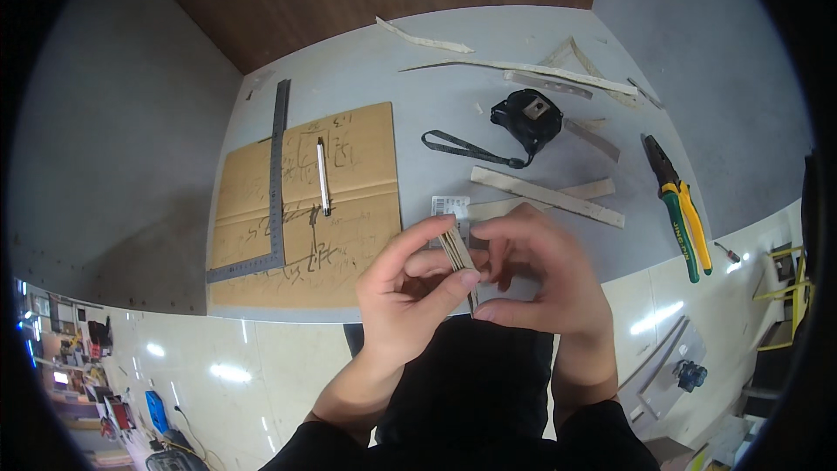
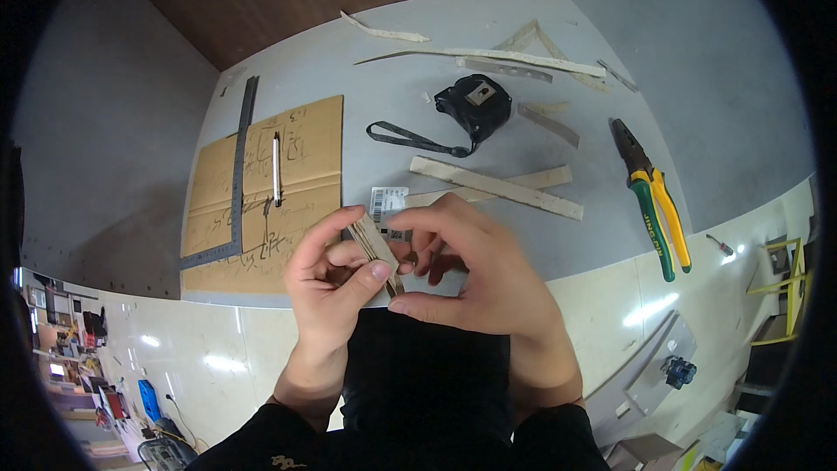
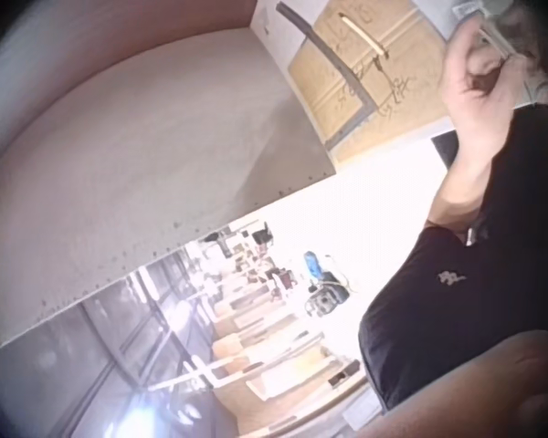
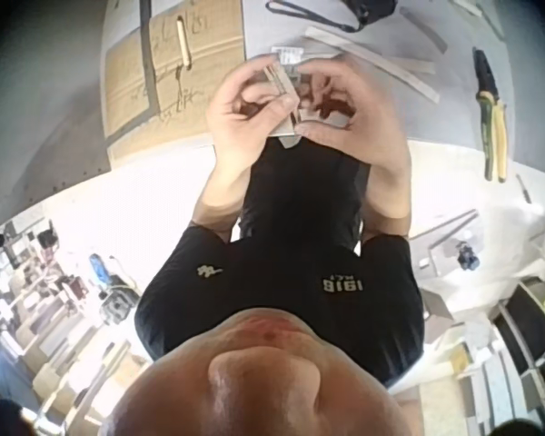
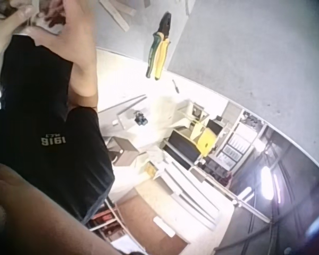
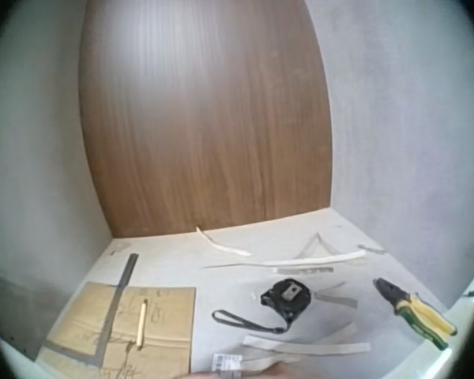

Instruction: The person uses pliers to trim small wooden strips on a workbench. They repeatedly pick up strips, cut them to size, and place them on the table. A second person is visible in the background but does not assist.

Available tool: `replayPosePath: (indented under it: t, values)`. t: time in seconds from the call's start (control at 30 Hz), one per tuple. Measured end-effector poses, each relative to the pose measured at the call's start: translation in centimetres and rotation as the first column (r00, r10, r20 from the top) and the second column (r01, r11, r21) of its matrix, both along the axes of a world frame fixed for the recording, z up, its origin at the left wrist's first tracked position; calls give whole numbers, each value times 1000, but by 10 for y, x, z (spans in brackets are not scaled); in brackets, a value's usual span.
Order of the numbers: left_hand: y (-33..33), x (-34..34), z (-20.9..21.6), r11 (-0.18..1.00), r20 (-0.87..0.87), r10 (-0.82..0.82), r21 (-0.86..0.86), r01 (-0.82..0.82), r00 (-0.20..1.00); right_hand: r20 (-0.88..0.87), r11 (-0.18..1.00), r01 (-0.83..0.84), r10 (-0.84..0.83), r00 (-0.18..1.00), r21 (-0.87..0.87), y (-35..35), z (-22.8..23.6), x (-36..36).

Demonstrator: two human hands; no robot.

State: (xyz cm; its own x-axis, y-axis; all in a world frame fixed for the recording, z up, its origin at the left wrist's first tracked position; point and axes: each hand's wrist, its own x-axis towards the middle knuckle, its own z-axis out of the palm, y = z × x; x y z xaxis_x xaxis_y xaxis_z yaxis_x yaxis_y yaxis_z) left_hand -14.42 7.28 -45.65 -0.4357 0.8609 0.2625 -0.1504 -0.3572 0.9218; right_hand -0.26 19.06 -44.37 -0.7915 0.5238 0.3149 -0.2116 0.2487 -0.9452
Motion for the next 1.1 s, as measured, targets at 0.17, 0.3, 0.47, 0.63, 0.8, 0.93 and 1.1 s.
replayPosePath:
  t: [0.17, 0.3, 0.47, 0.63, 0.8, 0.93, 1.1]
  values:
    - [0, 2, 1, 999, -14, 42, 7, -42, 999, 14, 994, -107, 107, 994, -12, 2, 0, -3]
    - [-3, 3, 2, 995, -62, 94, -10, -95, 994, 92, 984, -151, 160, 983, -98, -1, 7, -1]
    - [-3, 7, 1, 985, -180, 168, 5, -170, 969, 58, 993, -96, 100, 993, -62, -5, 1, -4]
    - [-2, 5, -1, 974, -174, 219, -27, -227, 960, 86, 991, -96, 88, 992, 89, -3, -2, -3]
    - [-2, 6, -4, 977, 5, 210, 32, -210, 978, 134, 987, -130, 116, 984, 97, -3, -3, -2]
    - [-2, 5, -3, 982, 85, 181, 41, -185, 980, 161, 983, -143, 125, 979, 111, -2, 0, -2]
    - [-6, -2, 12, 986, 74, 149, -82, -143, 986, 196, 969, -28, -21, 980, 246, -14, -8, -12]
